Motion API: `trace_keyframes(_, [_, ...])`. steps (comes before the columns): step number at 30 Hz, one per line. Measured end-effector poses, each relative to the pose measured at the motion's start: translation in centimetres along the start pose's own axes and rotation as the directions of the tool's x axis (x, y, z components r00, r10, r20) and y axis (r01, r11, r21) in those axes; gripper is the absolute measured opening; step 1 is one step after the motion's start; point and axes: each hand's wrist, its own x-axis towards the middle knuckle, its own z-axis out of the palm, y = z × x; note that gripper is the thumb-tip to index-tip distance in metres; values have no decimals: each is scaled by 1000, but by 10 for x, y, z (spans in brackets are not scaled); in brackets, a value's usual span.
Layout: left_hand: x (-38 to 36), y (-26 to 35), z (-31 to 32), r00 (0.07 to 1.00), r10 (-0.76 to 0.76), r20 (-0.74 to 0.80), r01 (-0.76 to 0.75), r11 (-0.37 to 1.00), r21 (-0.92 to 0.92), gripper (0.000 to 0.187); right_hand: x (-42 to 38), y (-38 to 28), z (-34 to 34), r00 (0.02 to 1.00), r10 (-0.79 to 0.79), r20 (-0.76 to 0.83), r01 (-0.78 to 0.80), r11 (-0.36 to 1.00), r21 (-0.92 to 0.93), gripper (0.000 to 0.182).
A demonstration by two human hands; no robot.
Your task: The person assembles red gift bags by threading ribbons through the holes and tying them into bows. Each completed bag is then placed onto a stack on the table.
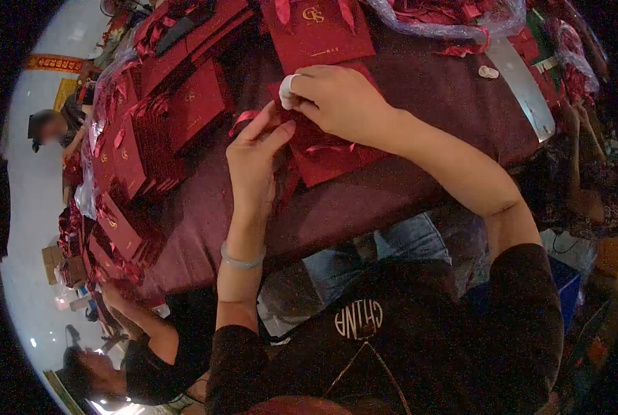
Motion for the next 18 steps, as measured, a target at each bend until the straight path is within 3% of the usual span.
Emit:
trace_keyframes(4, [-2,-1,-2,997,45,60,-53,990,128,39,0,-8,-3,998,-69,-7,67,984,-165,13])
trace_keyframes(8, [-3,1,2,999,4,40,-6,999,45,40,2,-4,-5,998,23,56,-21,999,-49,18])
trace_keyframes(13, [-3,-6,1,995,97,30,-101,973,209,38,3,10,2,995,17,99,-18,1000,13,24])
trace_keyframes(15, [-7,-6,3,995,87,46,-95,967,236,36,5,15,-4,928,255,272,-342,872,350,29])
trace_keyframes(18, [-1,-5,0,991,97,93,-120,951,284,33,8,18,-14,913,233,336,-345,880,326,32])
